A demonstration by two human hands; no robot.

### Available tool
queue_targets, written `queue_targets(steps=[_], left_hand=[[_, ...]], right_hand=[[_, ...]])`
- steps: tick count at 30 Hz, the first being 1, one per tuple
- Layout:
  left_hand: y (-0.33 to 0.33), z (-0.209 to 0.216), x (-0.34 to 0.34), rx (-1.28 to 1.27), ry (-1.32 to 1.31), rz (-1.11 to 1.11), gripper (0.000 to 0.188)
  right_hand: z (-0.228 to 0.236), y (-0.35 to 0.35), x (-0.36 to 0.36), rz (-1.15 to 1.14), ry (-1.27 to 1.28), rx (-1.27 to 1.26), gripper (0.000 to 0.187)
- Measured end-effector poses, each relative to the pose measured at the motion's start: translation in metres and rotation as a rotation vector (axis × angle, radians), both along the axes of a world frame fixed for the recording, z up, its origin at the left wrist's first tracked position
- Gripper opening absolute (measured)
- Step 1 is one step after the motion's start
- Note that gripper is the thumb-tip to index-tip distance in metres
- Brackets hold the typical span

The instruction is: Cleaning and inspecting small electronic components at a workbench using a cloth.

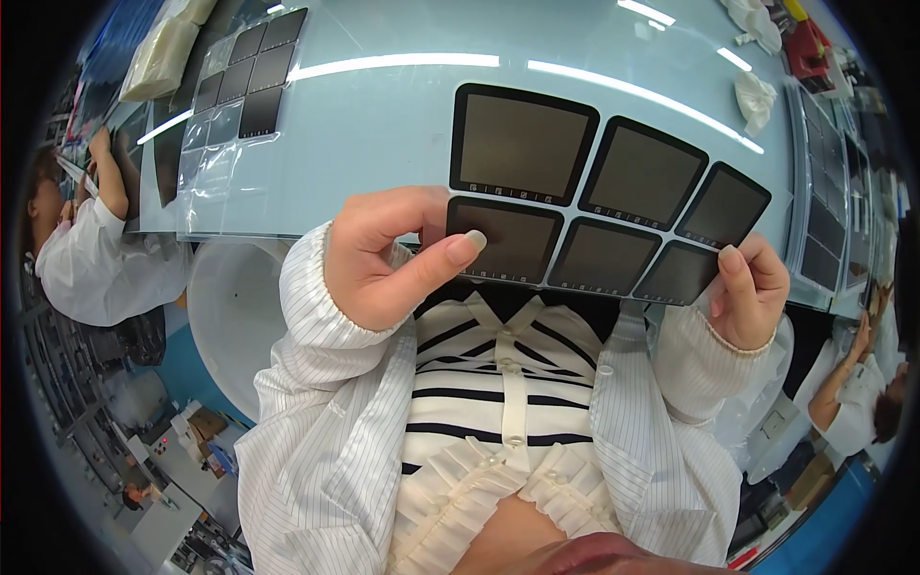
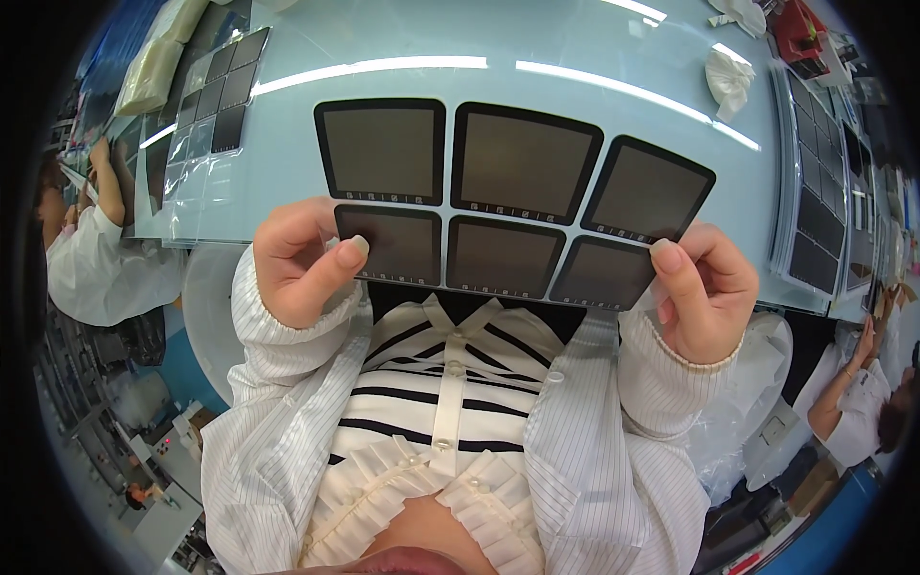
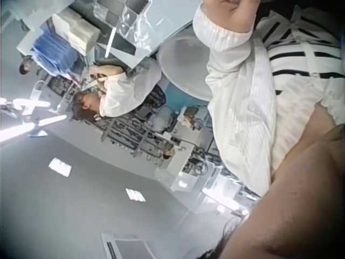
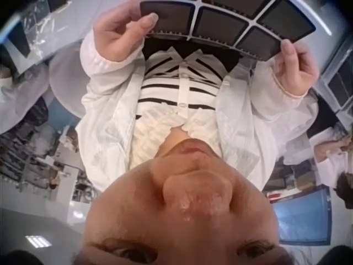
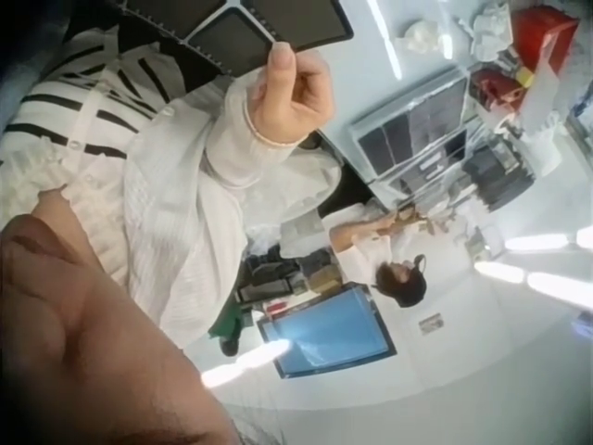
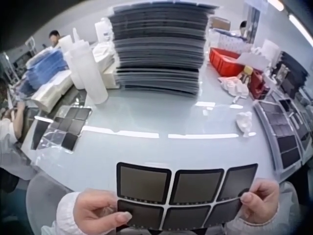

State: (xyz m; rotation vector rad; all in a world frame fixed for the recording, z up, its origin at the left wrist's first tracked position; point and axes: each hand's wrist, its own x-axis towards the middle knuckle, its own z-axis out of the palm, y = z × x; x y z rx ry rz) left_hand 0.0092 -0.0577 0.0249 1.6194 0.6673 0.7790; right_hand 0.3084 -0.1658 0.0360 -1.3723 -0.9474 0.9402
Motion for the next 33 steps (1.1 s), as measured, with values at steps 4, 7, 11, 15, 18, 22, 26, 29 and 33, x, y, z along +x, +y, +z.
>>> queue_targets(steps=[4, 7, 11, 15, 18, 22, 26, 29, 33], left_hand=[[0.001, 0.005, 0.000, 0.012, 0.005, -0.036, 0.008], [-0.001, 0.007, -0.006, 0.009, 0.062, -0.054, 0.007], [-0.002, 0.008, -0.007, -0.002, 0.077, -0.070, 0.007], [-0.001, 0.009, -0.005, -0.014, 0.060, -0.062, 0.008], [-0.002, 0.010, -0.005, -0.037, 0.054, -0.041, 0.009], [-0.003, 0.009, -0.006, -0.116, -0.037, 0.003, 0.011], [-0.001, 0.006, -0.012, -0.160, 0.031, 0.076, 0.010], [0.004, 0.005, -0.008, 0.029, 0.126, 0.230, 0.020], [0.001, 0.024, -0.003, 0.517, 0.329, 0.390, 0.054]], right_hand=[[0.003, -0.002, -0.001, 0.020, -0.005, 0.004, 0.021], [0.004, -0.002, -0.005, 0.036, 0.001, -0.007, 0.023], [0.002, -0.003, -0.006, 0.023, -0.003, -0.029, 0.024], [0.001, -0.002, -0.006, 0.009, 0.015, -0.023, 0.027], [-0.007, -0.003, 0.003, 0.114, 0.006, 0.035, 0.020], [-0.006, -0.002, -0.019, 0.059, 0.325, 0.054, 0.027], [-0.007, 0.001, -0.029, 0.280, 0.143, 0.044, 0.046], [-0.002, 0.011, -0.043, 0.307, 0.219, -0.114, 0.037], [0.004, 0.010, -0.051, 0.263, 0.215, -0.153, 0.038]])
